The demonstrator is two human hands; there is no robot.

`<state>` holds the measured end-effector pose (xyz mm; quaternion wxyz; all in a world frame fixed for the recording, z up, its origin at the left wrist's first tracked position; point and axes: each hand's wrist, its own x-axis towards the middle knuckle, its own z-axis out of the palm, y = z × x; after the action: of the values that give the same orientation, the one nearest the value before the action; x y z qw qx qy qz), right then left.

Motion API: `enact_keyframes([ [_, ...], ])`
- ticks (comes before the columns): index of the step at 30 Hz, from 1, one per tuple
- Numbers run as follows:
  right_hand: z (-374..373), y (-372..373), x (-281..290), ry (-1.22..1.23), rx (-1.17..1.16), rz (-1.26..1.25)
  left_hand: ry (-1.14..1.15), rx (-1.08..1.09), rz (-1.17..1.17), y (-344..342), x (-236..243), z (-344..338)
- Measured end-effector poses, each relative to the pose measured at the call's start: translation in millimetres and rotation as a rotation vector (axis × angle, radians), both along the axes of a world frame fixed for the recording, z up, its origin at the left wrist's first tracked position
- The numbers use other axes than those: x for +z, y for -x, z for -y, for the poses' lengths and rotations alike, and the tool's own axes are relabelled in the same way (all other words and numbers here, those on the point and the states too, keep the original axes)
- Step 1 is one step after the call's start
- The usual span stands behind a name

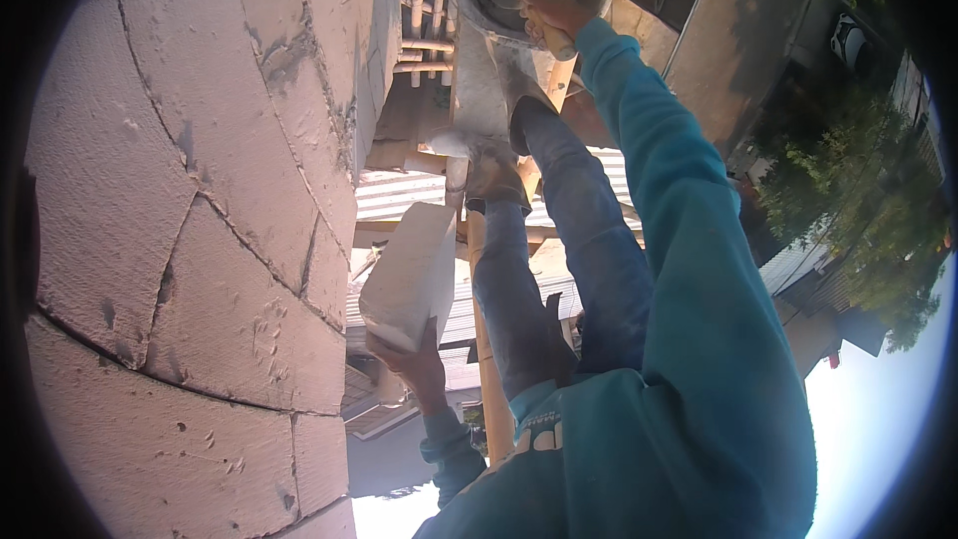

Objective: The person scoops mortar from a bucket with a trowel and applies it to the joints between large white blocks on a wall. They press the blocks into place and smooth the mortar along the seams.

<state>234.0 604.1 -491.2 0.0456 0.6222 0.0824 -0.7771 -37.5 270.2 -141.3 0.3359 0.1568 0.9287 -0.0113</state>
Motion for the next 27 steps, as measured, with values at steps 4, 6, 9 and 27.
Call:
enact_keyframes([
  [4,-3,-10,14,-0.027,0.034,0.146,-0.027,0.118,0.009,-6,1,3],
  [6,21,-15,-12,-0.158,0.165,0.345,0.032,0.093,0.014,-4,-5,-1],
  [9,34,-32,-25,-0.079,0.723,0.238,0.049,0.104,-0.001,-5,-12,-13],
  [27,-5,-69,-21,-0.058,1.044,0.033,0.019,0.024,0.013,-4,-10,-23],
])
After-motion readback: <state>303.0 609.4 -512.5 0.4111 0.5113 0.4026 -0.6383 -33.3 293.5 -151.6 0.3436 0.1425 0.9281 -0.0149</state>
